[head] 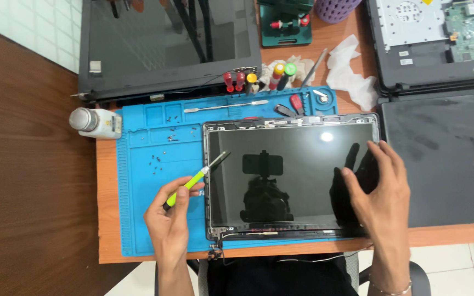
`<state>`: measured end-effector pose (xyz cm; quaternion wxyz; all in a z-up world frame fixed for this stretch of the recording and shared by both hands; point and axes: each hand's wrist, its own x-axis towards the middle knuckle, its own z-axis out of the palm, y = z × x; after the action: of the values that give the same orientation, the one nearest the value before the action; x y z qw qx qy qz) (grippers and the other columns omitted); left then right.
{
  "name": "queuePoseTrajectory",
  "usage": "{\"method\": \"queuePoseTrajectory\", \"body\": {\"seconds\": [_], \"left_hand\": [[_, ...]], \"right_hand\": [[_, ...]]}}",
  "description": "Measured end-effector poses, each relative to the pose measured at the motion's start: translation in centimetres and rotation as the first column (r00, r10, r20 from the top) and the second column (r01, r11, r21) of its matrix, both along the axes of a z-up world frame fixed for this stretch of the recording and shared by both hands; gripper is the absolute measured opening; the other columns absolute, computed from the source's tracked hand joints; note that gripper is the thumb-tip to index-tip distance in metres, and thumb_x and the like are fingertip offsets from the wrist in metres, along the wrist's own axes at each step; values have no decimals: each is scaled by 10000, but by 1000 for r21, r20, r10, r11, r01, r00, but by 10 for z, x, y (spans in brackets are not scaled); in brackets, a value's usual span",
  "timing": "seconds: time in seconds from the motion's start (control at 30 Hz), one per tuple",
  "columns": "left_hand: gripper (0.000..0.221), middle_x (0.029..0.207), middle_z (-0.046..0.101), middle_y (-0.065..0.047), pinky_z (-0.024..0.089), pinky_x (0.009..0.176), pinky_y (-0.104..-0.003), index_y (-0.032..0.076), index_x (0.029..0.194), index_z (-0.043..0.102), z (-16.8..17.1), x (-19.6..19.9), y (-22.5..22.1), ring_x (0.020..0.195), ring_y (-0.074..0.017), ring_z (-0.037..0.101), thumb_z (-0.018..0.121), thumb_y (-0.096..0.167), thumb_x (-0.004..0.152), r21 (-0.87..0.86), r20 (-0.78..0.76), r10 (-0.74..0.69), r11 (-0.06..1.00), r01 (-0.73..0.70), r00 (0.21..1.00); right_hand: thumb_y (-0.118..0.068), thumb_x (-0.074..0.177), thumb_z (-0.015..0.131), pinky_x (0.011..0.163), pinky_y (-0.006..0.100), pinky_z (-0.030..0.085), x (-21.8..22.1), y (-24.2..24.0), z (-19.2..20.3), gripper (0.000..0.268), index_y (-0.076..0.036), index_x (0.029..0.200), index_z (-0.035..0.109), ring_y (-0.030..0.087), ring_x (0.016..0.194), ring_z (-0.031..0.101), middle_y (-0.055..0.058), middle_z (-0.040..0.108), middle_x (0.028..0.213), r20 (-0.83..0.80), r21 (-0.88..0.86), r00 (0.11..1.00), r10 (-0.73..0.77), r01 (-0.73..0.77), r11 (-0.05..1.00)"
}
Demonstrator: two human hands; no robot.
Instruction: The person performs a series of actions to repair a laptop, including removing internal components and using a tool to work on the screen assembly. The laptop's internal structure is exposed, and the person handles various screws and small parts while manipulating the screen bezel.
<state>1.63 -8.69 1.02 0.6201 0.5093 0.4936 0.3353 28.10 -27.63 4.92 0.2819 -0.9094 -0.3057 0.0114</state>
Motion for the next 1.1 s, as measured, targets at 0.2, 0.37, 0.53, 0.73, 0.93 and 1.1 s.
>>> {"method": "queuePoseTrajectory", "body": {"seconds": [0.2, 0.37, 0.53, 0.73, 0.93, 1.1], "left_hand": [[265, 1004, 754, -181, 498, 980, -330, -47, 1149, 640, -25, 8, -17, 997, -196, 696, 590, 191, 1044, 36, 64, 80, 996, -82, 995], [303, 1019, 711, -199, 535, 1027, -368, -56, 1156, 616, -35, 14, -19, 1003, -228, 704, 591, 228, 1052, -29, 265, 108, 994, -104, 958], [293, 1002, 689, -166, 544, 998, -417, -57, 1147, 614, -40, 15, -17, 978, -231, 691, 599, 223, 1059, -18, 331, 113, 993, -113, 937], [263, 970, 665, -128, 532, 1086, -461, -28, 1164, 594, -38, 11, -9, 960, -193, 657, 575, 224, 1090, -91, 456, 167, 986, -141, 874], [257, 957, 663, -117, 529, 1078, -493, -19, 1152, 586, -33, 12, -4, 959, -187, 663, 576, 226, 1075, -101, 418, 163, 986, -133, 894], [270, 949, 660, -121, 521, 1069, -510, -33, 1145, 590, -34, 13, -3, 954, -187, 661, 591, 227, 1074, -49, 395, 116, 993, -106, 911]], "right_hand": [[-200, 852, 792, 1126, 470, 435, -4, -3, -3, 674, -17, 1446, 533, 439, 1406, 489, 264, 461, 1570, -50, 43, 999, -2, 4, 999], [-222, 837, 788, 1127, 484, 389, -9, 1, -4, 736, -20, 1472, 478, 462, 1432, 393, 292, 354, 1597, -132, 2, 991, -6, 7, 1000], [-230, 841, 788, 1137, 505, 368, -13, 5, -7, 723, -22, 1463, 483, 462, 1455, 355, 287, 352, 1588, -102, 28, 995, 18, -15, 999], [-243, 838, 784, 1116, 497, 412, -7, 6, -1, 681, -46, 1436, 523, 415, 1418, 438, 227, 445, 1556, -125, 46, 992, -26, 32, 998], [-247, 853, 790, 1126, 510, 402, -8, 5, -7, 682, -28, 1440, 521, 447, 1433, 414, 244, 405, 1572, -88, 36, 996, 14, -11, 999], [-262, 822, 838, 1107, 524, 420, -13, 14, -5, 719, -15, 1424, 532, 470, 1397, 444, 269, 413, 1546, 2, 33, 1000, 14, -14, 999]]}}
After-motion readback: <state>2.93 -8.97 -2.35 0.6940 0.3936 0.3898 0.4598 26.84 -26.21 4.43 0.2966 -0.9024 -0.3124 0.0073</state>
